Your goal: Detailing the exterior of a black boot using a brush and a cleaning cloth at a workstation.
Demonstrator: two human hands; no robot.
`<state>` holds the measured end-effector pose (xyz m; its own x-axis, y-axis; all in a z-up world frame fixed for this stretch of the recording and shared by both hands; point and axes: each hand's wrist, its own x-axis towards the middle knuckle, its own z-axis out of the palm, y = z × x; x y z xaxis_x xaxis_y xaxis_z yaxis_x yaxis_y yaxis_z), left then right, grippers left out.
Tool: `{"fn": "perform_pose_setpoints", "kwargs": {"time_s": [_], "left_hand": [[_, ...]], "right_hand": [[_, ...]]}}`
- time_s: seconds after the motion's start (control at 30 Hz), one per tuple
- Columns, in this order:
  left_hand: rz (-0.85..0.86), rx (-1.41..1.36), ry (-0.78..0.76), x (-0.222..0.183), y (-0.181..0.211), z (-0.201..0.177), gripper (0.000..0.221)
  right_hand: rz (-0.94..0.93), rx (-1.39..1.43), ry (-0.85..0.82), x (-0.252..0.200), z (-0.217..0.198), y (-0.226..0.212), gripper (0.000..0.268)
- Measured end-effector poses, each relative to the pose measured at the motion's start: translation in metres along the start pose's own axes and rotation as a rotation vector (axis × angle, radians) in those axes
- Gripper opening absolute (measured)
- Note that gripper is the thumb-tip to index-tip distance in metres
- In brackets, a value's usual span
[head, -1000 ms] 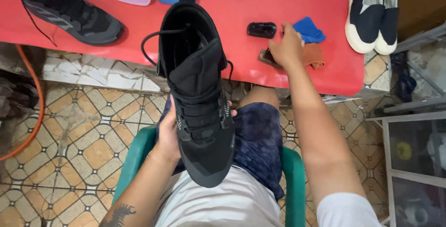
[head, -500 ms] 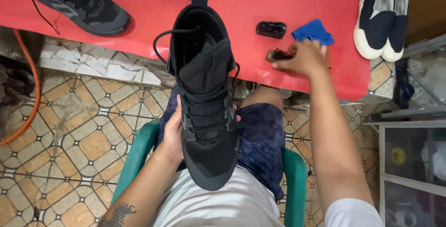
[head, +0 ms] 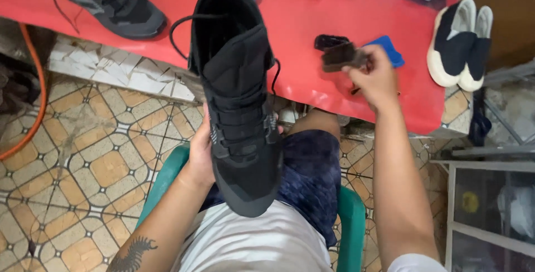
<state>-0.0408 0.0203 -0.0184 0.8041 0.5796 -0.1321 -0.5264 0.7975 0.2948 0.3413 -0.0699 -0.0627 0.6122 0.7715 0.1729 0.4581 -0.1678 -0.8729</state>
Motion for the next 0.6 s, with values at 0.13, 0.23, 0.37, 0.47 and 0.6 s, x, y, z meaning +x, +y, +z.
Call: {"fn": "perform_pose_setpoints", "kwargs": {"time_s": [0.13, 0.23, 0.37, 0.47, 0.6], "left_hand": [[0.024, -0.035, 0.004, 0.007, -0.002, -0.003, 0.061], [0.060, -0.044, -0.009, 0.012, -0.007, -0.008, 0.063], [-0.014, -0.026, -0.132, 0.010, -0.012, -0.008, 0.064], [-0.077, -0.040, -0.253, 0.005, -0.021, 0.001, 0.069], [-0.061, -0.050, -0.289, -0.001, -0.028, 0.018, 0.072]], "right_hand": [[-0.083, 0.459, 0.046, -0.046, 0.016, -0.078, 0.047], [-0.410, 0.190, 0.042, -0.083, 0.011, -0.116, 0.062], [-0.786, -0.218, -0.192, -0.140, 0.015, -0.196, 0.042], [-0.809, -0.461, -0.284, -0.158, 0.016, -0.223, 0.032], [-0.818, -0.654, -0.198, -0.166, 0.001, -0.226, 0.040]]}}
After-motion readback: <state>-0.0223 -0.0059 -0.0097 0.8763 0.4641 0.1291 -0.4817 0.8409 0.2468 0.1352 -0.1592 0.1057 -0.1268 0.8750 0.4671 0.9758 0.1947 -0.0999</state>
